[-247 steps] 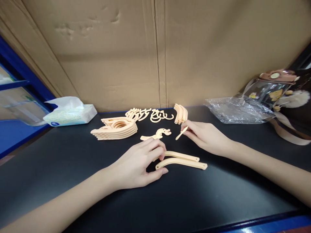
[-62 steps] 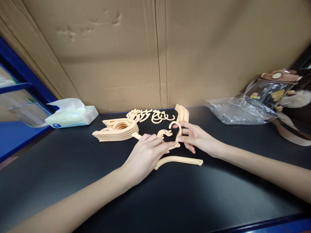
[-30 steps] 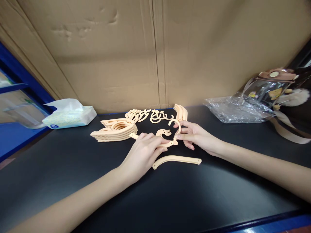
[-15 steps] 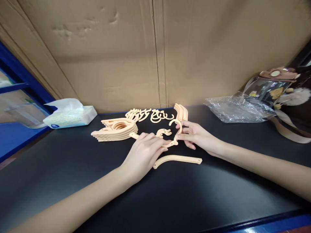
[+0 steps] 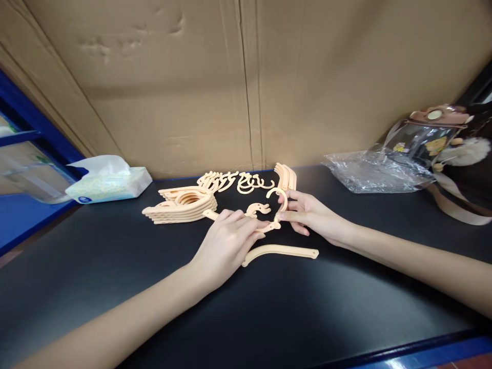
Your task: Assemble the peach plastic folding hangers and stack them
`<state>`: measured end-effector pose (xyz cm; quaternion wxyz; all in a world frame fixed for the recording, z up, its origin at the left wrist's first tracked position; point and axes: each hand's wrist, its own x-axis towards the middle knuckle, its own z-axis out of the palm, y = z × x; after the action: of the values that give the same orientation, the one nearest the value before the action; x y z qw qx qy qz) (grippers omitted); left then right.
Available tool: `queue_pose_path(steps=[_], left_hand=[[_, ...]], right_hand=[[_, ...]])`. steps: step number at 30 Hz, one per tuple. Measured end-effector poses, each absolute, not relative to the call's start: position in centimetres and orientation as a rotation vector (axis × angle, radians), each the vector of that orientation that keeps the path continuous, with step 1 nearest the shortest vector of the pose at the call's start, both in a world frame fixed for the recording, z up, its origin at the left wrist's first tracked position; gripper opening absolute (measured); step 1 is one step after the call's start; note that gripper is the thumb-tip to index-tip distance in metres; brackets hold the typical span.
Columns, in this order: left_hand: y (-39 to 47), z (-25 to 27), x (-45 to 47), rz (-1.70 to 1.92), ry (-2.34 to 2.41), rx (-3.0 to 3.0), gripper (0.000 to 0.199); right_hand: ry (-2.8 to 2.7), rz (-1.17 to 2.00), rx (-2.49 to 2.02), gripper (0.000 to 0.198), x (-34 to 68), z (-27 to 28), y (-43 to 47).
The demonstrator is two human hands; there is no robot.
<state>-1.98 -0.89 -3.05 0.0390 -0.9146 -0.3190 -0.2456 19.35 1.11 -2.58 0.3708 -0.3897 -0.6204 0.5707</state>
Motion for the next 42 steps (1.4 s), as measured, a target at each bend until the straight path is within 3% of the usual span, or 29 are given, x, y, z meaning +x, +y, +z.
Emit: queue_pose_path(steps=[31, 36, 42], left_hand=[[-1.1, -2.2, -2.0, -0.719, -1.078, -2.764, 0.017], [-1.9, -1.2, -2.1, -0.861, -1.417, -2.924, 0.017], [-1.9, -0.1, -2.4, -1.331, -1.967, -3.307, 0.022]], right_hand=[[-1.722, 1.321, -0.943, 0.029, 19.2, -3.0, 0.7], [-2.143, 0.881, -0.956, 0.025, 19.4, -3.0, 0.0], [-2.604, 0.294, -0.79, 0.03, 19.8, -2.6, -0.6]])
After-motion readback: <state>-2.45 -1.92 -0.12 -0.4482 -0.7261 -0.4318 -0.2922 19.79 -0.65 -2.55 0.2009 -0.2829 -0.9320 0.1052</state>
